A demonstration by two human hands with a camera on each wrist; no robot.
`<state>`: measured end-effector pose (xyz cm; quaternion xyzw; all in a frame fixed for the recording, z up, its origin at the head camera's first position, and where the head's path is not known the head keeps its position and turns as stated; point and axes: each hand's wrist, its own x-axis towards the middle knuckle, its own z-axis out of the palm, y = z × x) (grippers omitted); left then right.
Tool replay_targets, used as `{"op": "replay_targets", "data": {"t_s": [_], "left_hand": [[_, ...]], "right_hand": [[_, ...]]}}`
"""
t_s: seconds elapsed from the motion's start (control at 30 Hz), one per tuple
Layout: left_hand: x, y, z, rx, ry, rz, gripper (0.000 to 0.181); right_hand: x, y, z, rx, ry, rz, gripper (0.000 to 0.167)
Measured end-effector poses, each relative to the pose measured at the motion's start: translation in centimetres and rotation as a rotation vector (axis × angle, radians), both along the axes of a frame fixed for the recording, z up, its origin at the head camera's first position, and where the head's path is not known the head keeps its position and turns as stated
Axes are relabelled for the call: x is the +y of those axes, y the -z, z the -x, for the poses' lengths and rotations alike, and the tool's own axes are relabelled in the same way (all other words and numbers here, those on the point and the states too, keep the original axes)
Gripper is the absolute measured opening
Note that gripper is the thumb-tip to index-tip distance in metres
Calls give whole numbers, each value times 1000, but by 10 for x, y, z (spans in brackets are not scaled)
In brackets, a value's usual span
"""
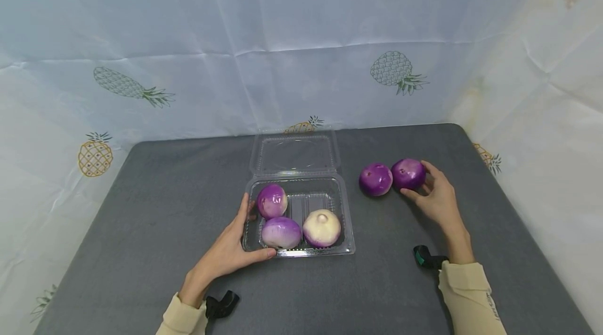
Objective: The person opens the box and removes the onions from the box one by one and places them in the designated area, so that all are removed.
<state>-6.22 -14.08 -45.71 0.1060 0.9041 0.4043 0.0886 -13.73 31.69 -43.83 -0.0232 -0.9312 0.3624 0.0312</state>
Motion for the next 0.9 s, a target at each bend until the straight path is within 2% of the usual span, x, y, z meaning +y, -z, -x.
{"op": "replay_targets", "data": {"t_s": [0.27, 0.67, 0.9], "left_hand": [[0, -1, -1, -2, 2, -8, 141], [-1, -1, -1, 1, 6, -16, 140], [-1, -2, 0, 5, 11, -1, 140]], "right_hand": [[2, 0, -2, -9, -43, -11, 93], [5, -4, -5, -33, -28, 3, 92], [6, -8, -9, 35, -31, 37, 87]]}}
